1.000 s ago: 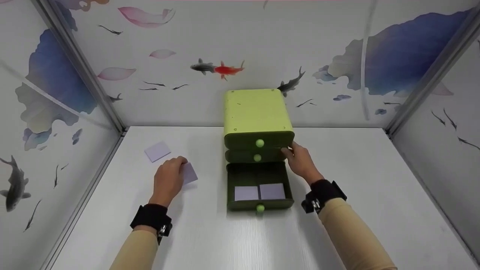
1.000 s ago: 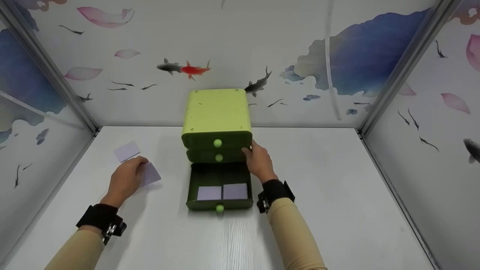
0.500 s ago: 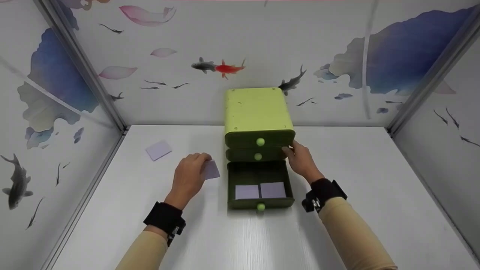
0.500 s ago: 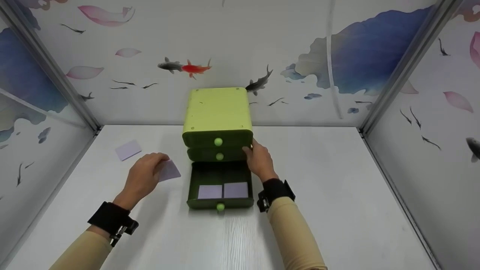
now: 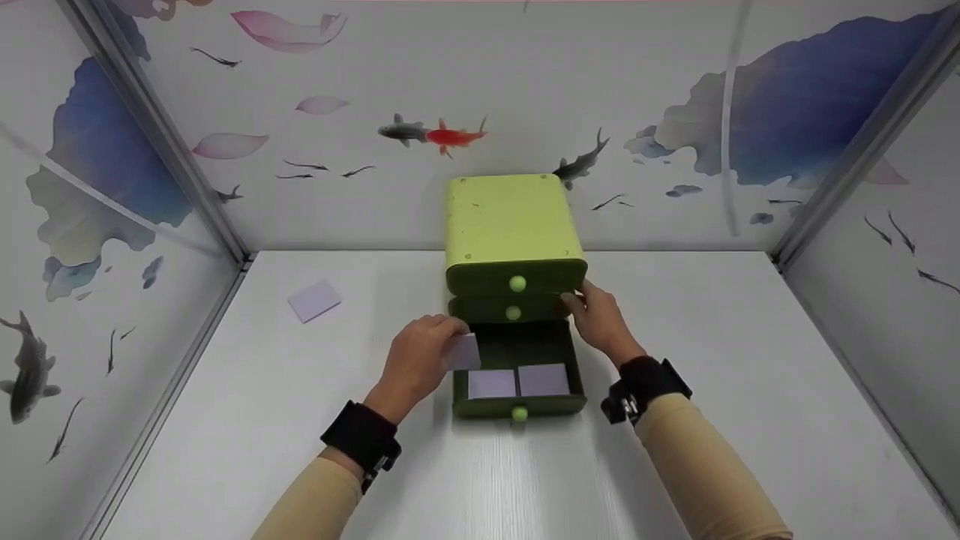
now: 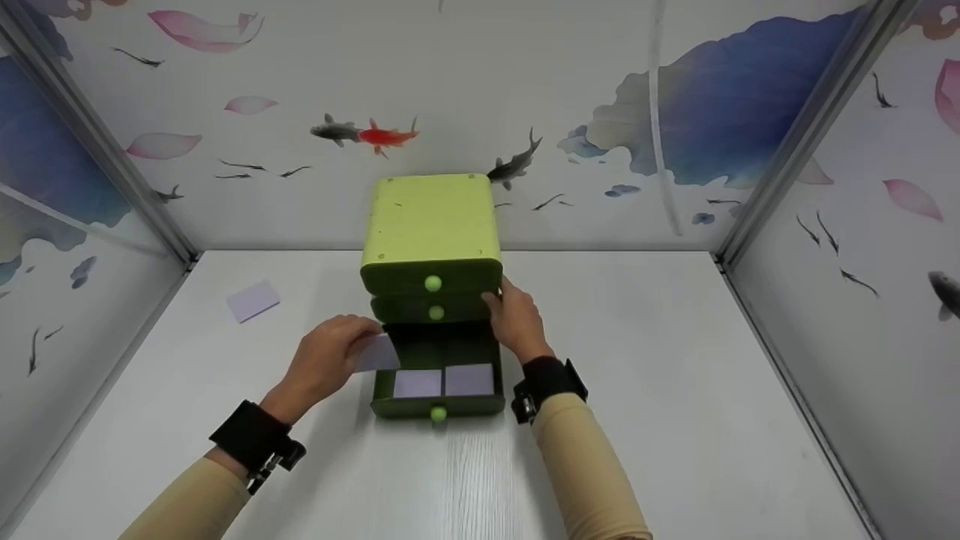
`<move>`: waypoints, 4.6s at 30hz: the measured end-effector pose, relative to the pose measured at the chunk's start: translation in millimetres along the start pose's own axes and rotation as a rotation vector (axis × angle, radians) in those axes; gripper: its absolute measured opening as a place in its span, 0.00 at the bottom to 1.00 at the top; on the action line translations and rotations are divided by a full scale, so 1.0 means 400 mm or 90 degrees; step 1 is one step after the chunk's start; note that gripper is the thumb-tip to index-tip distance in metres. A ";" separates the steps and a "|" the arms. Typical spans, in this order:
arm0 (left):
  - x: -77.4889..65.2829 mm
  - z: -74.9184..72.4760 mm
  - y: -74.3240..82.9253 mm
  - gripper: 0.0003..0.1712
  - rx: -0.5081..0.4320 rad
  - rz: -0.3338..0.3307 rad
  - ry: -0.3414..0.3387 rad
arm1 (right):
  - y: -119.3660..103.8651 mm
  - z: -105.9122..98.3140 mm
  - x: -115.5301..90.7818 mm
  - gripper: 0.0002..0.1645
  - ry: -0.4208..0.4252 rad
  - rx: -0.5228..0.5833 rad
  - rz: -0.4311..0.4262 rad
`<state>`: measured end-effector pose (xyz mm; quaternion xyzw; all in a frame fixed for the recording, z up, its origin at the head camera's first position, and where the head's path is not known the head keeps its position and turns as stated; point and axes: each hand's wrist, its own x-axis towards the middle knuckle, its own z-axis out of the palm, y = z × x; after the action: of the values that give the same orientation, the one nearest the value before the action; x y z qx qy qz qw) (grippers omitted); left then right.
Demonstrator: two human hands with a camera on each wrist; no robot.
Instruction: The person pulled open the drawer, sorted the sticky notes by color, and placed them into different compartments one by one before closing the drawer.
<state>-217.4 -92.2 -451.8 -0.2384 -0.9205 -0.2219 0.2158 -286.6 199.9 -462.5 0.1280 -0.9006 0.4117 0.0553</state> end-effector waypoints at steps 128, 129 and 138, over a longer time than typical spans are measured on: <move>-0.116 -0.022 -0.440 0.37 0.018 -0.433 -0.251 | -0.014 0.006 -0.007 0.22 0.002 0.015 0.021; -0.117 -0.023 -0.443 0.37 0.019 -0.433 -0.258 | -0.015 0.007 -0.007 0.22 0.001 0.017 0.024; -0.106 -0.013 -0.461 0.45 0.038 -0.448 -0.278 | -0.014 0.006 -0.012 0.21 0.002 0.027 0.025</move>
<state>-280.8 -254.7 -525.1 0.0558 -0.9761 -0.1993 -0.0667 -280.4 195.4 -460.9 0.1107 -0.8940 0.4318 0.0458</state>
